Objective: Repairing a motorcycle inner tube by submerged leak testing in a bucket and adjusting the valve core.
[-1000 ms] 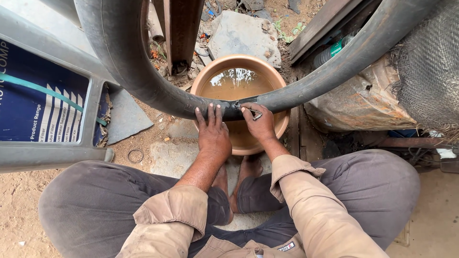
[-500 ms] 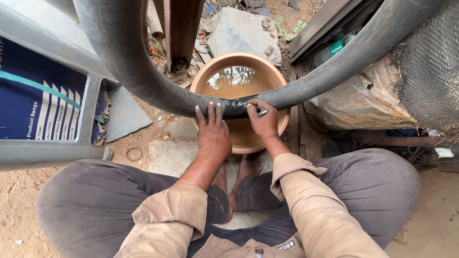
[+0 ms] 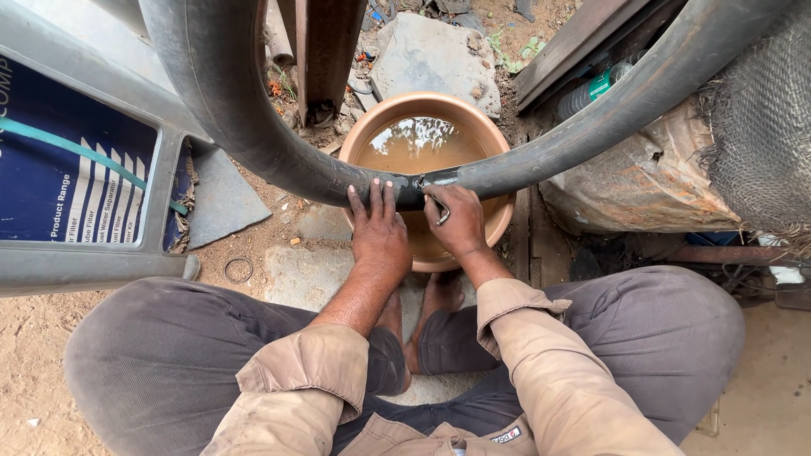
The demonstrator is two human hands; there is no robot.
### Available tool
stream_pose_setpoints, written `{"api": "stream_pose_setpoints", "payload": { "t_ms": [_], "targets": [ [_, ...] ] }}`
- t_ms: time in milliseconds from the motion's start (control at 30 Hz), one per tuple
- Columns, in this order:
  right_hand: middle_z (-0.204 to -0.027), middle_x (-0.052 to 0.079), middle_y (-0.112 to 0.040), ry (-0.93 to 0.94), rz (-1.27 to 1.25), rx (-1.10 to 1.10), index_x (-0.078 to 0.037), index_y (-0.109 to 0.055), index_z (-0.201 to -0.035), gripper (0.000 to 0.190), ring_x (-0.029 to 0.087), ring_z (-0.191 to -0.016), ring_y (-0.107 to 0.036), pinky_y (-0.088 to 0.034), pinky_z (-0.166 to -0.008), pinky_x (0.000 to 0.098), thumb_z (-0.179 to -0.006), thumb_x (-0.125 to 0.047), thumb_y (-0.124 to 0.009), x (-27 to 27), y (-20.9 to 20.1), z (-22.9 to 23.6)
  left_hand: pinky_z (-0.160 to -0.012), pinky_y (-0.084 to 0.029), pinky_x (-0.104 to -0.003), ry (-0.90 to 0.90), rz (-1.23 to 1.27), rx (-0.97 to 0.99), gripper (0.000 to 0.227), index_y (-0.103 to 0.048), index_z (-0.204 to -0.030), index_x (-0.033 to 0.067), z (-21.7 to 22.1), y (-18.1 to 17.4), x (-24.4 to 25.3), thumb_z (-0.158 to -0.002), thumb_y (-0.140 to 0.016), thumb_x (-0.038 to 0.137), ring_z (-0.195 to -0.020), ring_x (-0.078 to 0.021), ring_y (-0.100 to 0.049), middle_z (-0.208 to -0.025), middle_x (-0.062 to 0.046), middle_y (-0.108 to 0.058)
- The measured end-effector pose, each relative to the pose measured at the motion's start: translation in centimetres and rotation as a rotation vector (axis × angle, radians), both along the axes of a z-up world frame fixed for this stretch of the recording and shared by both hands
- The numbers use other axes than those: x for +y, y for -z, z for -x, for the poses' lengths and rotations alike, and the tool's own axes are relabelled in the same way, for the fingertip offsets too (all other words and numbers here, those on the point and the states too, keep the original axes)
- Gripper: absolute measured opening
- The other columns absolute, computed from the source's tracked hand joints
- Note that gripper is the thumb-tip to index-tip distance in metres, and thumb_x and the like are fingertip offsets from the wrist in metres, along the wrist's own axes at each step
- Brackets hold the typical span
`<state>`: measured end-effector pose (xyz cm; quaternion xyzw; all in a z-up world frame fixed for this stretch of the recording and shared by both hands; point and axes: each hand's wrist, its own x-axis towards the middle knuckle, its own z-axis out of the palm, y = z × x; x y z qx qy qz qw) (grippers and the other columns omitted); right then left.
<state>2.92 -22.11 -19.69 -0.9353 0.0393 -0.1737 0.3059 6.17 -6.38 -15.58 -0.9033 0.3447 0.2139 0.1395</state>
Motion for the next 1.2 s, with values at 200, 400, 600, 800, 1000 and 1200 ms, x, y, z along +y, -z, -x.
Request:
{"api": "stream_pose_setpoints", "payload": {
  "t_ms": [200,400,600,800,1000,1200],
  "targets": [
    [-0.105,0.009,-0.076,-0.040,0.013,0.026,-0.009,-0.073,-0.108,0.019,0.028,-0.098,-0.070,-0.057,-0.088,0.0405,-0.090,-0.007,-0.069,0.9,-1.7,0.3,-0.112,0.006,-0.077,0.000,-0.039,0.054,0.055,-0.049,-0.149,0.0064,-0.2,-1.0,0.0,-0.102,-0.043,0.034,-0.155,-0.0460,0.003,-0.170,-0.023,-0.005],
    [-0.108,0.010,-0.075,-0.061,0.084,0.013,-0.007,-0.072,-0.109,0.019,0.029,-0.100,-0.070,-0.057,-0.089,0.0402,-0.090,-0.006,-0.069,1.4,-1.6,0.5,-0.111,0.006,-0.078,0.001,-0.044,0.064,0.056,-0.047,-0.150,0.0062,-0.4,-0.7,-0.1,-0.102,-0.043,0.034,-0.154,-0.0463,0.004,-0.170,-0.023,-0.004],
    [-0.107,0.011,-0.075,-0.051,0.136,-0.006,-0.006,-0.072,-0.107,0.019,0.030,-0.099,-0.070,-0.057,-0.088,0.0414,-0.088,-0.006,-0.069,1.9,-1.5,0.5,-0.111,0.005,-0.077,0.001,-0.030,0.045,0.059,-0.045,-0.152,0.0053,-0.2,-0.9,0.1,-0.101,-0.043,0.035,-0.155,-0.0466,0.003,-0.170,-0.023,-0.006],
    [-0.104,0.010,-0.075,-0.024,0.092,-0.016,-0.007,-0.073,-0.108,0.018,0.031,-0.095,-0.071,-0.057,-0.086,0.0431,-0.090,-0.008,-0.069,1.7,-1.4,0.4,-0.111,0.005,-0.078,-0.007,-0.010,0.061,0.057,-0.045,-0.151,0.0049,-0.1,-0.7,0.1,-0.102,-0.042,0.034,-0.155,-0.0470,0.003,-0.170,-0.024,-0.005],
    [-0.097,0.009,-0.079,0.136,-0.309,0.086,-0.007,-0.075,-0.104,0.014,0.020,-0.088,-0.074,-0.058,-0.081,0.0338,-0.092,-0.009,-0.069,-0.1,1.1,-0.4,-0.111,0.005,-0.079,-0.006,0.010,0.019,0.055,-0.048,-0.150,0.0047,0.0,-0.2,0.2,-0.102,-0.043,0.033,-0.155,-0.0470,0.001,-0.170,-0.023,-0.006],
    [-0.096,0.009,-0.079,0.155,-0.778,0.189,0.000,-0.072,-0.101,0.012,0.012,-0.090,-0.076,-0.061,-0.082,0.0277,-0.096,-0.006,-0.063,-2.5,4.5,-1.7,-0.109,0.004,-0.080,0.014,-0.026,0.045,0.054,-0.048,-0.150,0.0066,-0.2,-0.8,0.0,-0.103,-0.042,0.033,-0.154,-0.0495,0.001,-0.170,-0.025,-0.006]
  ]
}}
